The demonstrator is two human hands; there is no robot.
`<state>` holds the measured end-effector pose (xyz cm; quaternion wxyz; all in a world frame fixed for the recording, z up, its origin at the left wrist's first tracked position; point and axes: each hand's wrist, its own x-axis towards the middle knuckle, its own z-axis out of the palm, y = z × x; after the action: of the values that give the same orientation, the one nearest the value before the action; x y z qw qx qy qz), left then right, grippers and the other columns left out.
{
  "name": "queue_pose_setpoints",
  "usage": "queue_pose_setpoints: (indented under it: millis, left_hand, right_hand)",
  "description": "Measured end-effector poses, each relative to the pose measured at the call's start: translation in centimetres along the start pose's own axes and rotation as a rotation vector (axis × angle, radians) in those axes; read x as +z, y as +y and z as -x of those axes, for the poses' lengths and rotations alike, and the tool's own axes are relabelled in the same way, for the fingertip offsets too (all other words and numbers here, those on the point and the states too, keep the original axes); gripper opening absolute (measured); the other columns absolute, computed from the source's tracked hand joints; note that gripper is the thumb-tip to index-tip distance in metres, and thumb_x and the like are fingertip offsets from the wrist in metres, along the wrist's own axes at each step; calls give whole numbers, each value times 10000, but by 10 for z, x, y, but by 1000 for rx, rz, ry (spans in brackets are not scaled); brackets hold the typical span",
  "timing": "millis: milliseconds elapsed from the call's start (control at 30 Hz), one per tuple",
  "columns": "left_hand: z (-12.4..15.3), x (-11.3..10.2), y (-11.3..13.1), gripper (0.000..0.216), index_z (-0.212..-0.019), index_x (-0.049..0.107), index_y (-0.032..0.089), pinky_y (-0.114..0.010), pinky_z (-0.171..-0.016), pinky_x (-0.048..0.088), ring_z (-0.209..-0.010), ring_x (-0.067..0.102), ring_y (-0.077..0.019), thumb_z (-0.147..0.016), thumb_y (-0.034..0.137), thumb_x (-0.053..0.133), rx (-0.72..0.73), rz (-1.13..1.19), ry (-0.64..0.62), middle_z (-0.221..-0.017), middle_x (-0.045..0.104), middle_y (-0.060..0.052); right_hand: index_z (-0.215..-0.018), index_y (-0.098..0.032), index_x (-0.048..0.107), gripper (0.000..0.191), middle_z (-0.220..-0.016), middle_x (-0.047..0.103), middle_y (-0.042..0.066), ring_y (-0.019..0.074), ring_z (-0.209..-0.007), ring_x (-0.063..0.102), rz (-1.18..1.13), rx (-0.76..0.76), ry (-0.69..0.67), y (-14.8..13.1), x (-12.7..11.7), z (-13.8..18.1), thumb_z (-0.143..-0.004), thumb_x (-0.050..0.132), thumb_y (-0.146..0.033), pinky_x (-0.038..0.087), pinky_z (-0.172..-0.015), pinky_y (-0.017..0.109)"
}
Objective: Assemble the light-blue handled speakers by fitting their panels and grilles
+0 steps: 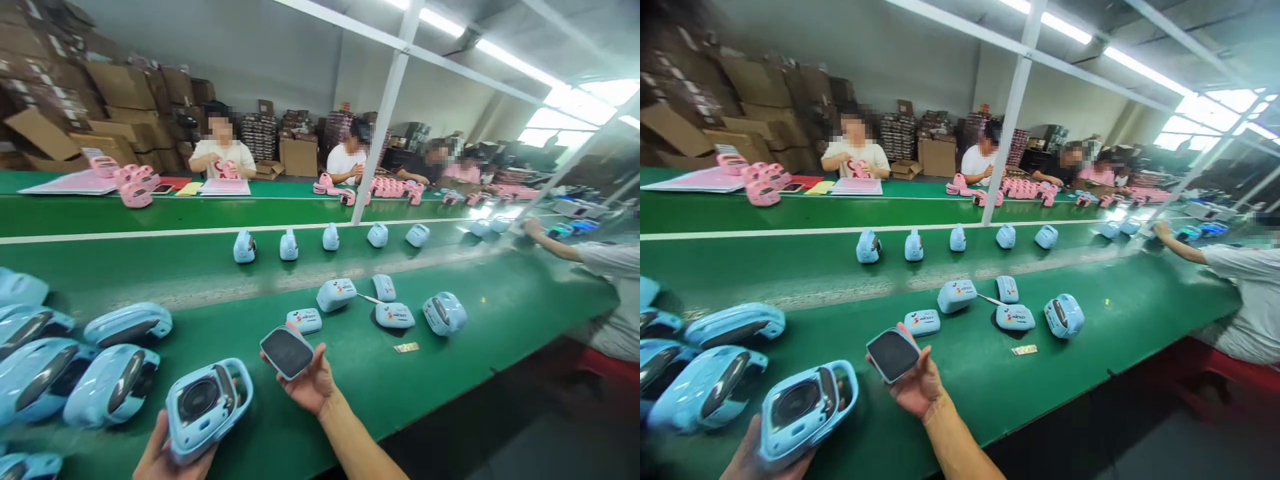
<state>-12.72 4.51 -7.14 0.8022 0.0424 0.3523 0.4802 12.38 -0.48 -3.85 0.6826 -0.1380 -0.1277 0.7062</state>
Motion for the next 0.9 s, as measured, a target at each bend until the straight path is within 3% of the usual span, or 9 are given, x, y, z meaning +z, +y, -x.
queue_pose_setpoints:
  millis: [67,267,400,533,633,767,900]
  left_hand:
    - [10,17,-8,546,-1463,540,287,-542,-935,590,-922,782,-296,-929,176,555,83,62,24,-1050,812,-94]
    - [29,47,-23,401,-1340,656,186,-495,-940,601,-860,790,-285,-981,143,482,34,102,29,-939,817,-123]
    - [39,60,-23,423,-1379,593,120,-499,-949,599,-891,785,-284,-960,112,531,36,46,132,-961,813,-122]
    - [44,64,-24,398,-1333,600,87,-459,-920,616,-871,784,-270,-937,131,598,52,11,186,-966,807,-118]
    - [44,59,-27,439,-1325,598,75,-436,-902,622,-882,780,-275,-902,168,670,33,-3,186,-963,801,-125]
    - [43,50,-30,532,-1352,586,110,-449,-893,620,-968,766,-312,-854,220,739,44,-46,160,-1047,790,-144]
    - [46,46,-33,597,-1337,602,169,-445,-912,605,-1059,738,-329,-787,268,812,75,-148,159,-1161,766,-132]
  right_hand:
    - [-1390,-316,584,944,-1304,713,92,317,-1230,643,-59,39,64,2,4,4,-593,819,-766,520,-763,301]
    - [-1337,-222,648,746,-1327,701,125,322,-1292,608,-60,115,137,-1,9,20,-741,776,-651,513,-963,403]
    - [-1398,-254,605,724,-1445,624,95,285,-1361,563,-5,102,99,-7,12,27,-746,791,-511,354,-1184,418]
    - [-1461,-371,523,734,-1464,609,67,293,-1368,558,122,79,120,-1,9,26,-820,653,-704,298,-1214,522]
    - [-1470,-381,516,753,-1465,604,92,337,-1346,575,224,30,152,7,2,25,-843,522,-798,291,-1199,617]
    - [-1500,-343,491,775,-1517,543,128,384,-1376,538,355,-9,22,7,-6,24,-818,669,-664,315,-1167,685]
    - [-1526,-309,454,1021,-1559,485,142,405,-1438,451,698,-46,-123,4,1,20,-638,906,-536,349,-1168,652]
